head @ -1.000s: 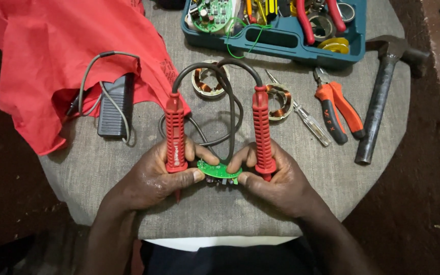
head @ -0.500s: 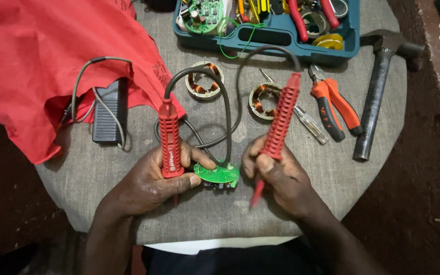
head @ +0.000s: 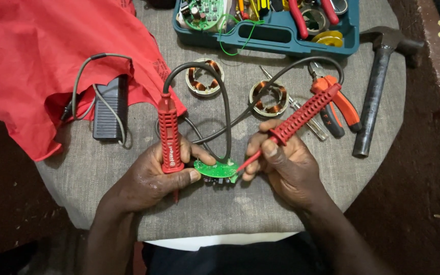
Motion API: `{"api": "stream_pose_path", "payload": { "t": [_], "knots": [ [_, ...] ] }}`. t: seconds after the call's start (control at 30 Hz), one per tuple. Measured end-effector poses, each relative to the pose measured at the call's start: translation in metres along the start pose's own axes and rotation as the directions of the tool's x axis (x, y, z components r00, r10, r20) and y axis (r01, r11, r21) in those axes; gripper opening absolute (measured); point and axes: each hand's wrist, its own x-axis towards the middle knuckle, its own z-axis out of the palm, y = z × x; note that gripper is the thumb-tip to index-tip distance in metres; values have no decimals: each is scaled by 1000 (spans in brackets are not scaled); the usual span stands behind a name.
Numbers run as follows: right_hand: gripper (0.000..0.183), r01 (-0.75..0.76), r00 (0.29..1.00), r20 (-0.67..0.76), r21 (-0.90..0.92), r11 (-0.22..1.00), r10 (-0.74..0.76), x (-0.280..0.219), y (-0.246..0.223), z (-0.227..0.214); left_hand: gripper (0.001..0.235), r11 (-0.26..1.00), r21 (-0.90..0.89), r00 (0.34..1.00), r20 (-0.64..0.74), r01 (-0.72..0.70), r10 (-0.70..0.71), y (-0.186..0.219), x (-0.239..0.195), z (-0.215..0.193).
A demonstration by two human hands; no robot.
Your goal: The person uses a multimeter with red and black probes to test points on a small green circular circuit board. They repeatedly touch different pads on the board with the probes, moving between points throughout the clip.
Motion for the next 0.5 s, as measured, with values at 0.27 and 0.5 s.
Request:
{"api": "stream_pose_path", "payload": {
  "t": [0.27, 0.5],
  "knots": [
    [35, -10, 998, -62, -47, 999, 7, 0, 3, 1, 28, 1000, -8, 1000, -4, 12, -12, 2, 0, 1],
    [37, -7, 998, -62, -99, 995, 1, 0, 4, 0, 28, 1000, -13, 1000, -9, 18, -18, 0, 0, 0]
  ]
}}
